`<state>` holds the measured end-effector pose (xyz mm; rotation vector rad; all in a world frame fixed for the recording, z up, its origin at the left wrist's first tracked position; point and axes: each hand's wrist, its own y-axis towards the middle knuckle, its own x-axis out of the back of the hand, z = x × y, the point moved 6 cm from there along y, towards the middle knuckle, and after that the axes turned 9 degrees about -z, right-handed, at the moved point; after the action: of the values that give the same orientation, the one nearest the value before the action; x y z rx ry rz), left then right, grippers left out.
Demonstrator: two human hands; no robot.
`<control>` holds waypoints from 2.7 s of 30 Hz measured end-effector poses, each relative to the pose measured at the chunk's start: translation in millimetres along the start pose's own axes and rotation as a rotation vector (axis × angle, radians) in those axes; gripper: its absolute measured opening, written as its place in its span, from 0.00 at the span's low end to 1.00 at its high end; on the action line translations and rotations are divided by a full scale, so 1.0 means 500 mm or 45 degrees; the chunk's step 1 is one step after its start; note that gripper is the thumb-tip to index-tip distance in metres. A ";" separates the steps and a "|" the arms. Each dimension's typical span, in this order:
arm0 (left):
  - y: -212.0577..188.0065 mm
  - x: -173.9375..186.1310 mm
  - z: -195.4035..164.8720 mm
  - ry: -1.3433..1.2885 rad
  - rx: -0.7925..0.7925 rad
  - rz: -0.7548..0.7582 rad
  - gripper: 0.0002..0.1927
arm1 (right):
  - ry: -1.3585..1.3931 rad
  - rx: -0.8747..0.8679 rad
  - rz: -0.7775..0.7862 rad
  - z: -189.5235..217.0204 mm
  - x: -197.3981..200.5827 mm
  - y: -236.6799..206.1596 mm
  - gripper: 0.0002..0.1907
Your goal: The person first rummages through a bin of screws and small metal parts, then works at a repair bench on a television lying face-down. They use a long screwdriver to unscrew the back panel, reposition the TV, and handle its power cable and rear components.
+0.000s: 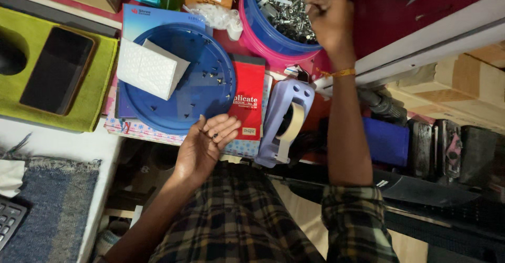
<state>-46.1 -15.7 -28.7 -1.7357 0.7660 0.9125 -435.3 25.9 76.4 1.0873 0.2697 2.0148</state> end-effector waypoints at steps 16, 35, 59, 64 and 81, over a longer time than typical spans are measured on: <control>-0.011 0.020 0.022 0.093 0.072 -0.026 0.27 | -0.603 -0.045 0.180 0.059 -0.034 -0.026 0.28; -0.014 0.028 0.023 0.140 0.071 0.000 0.27 | -0.396 0.042 0.056 0.053 -0.055 0.006 0.16; -0.016 0.019 0.023 0.175 0.065 0.035 0.28 | -0.281 0.047 -0.477 0.051 -0.008 -0.022 0.15; -0.007 0.024 0.031 0.150 0.095 0.024 0.28 | -0.411 0.131 -0.414 0.066 -0.008 -0.018 0.14; -0.004 0.013 0.034 0.128 0.105 0.021 0.28 | -0.548 0.058 -0.379 0.049 -0.015 -0.023 0.24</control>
<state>-45.0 0.4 -37.4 -1.7152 0.8725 0.7985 -407.7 23.3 80.6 1.3881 0.2357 1.4784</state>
